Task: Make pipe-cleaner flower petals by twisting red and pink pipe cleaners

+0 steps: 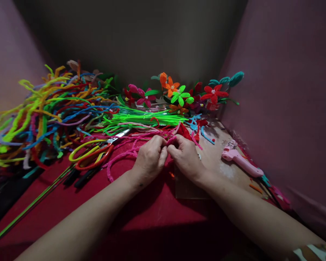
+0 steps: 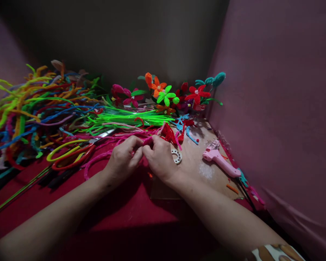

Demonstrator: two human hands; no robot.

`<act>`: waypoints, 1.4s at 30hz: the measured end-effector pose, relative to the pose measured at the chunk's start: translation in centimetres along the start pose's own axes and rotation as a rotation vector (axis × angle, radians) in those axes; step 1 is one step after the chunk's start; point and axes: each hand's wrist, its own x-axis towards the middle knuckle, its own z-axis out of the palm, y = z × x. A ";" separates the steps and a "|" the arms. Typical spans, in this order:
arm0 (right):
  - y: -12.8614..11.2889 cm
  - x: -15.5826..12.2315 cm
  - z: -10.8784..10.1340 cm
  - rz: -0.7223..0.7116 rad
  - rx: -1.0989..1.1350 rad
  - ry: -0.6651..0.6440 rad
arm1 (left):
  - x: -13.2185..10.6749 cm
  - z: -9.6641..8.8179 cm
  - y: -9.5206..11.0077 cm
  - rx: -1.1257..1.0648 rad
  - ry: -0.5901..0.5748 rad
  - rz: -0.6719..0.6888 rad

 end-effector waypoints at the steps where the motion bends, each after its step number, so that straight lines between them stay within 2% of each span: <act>1: -0.1 0.0 -0.1 -0.032 -0.059 0.001 | 0.0 0.0 0.0 0.008 -0.006 0.022; 3: -0.1 0.0 -0.2 -0.074 -0.158 0.000 | -0.1 0.1 -0.1 -0.002 -0.031 0.030; 6: -0.1 0.1 -0.4 -0.077 -0.167 -0.011 | 0.1 0.0 -0.2 -0.100 -0.071 -0.083; 10: 0.0 0.3 -0.6 0.093 0.221 -0.116 | 0.6 -0.4 -0.3 -0.346 -0.080 -0.316; 13: -0.1 0.3 -0.6 0.206 0.439 -0.121 | 0.9 -0.6 -0.4 -0.442 -0.061 -0.394; 18: -0.2 0.3 -0.5 0.205 0.411 -0.086 | 0.8 -0.4 -0.3 -0.446 -0.070 -0.392; 24: 0.1 0.3 -0.4 0.200 0.315 -0.078 | 0.4 -0.3 -0.3 -0.363 -0.059 -0.322; 30: 0.1 0.2 -0.3 0.045 0.041 -0.001 | 0.0 -0.2 0.5 -0.219 -0.015 -0.209; 33: -0.1 0.1 -0.4 -0.011 -0.031 0.017 | 0.1 -0.1 0.4 -0.327 0.006 -0.263; 35: -0.1 0.2 -0.6 0.029 0.057 -0.001 | 0.4 -0.2 0.3 -0.495 0.007 -0.351; 38: 0.0 0.3 -0.7 0.133 0.331 -0.058 | 1.1 -0.5 0.3 -0.712 0.010 -0.514; 42: 0.0 0.3 -0.8 0.167 0.559 -0.193 | 1.7 -1.1 0.5 -0.808 0.014 -0.635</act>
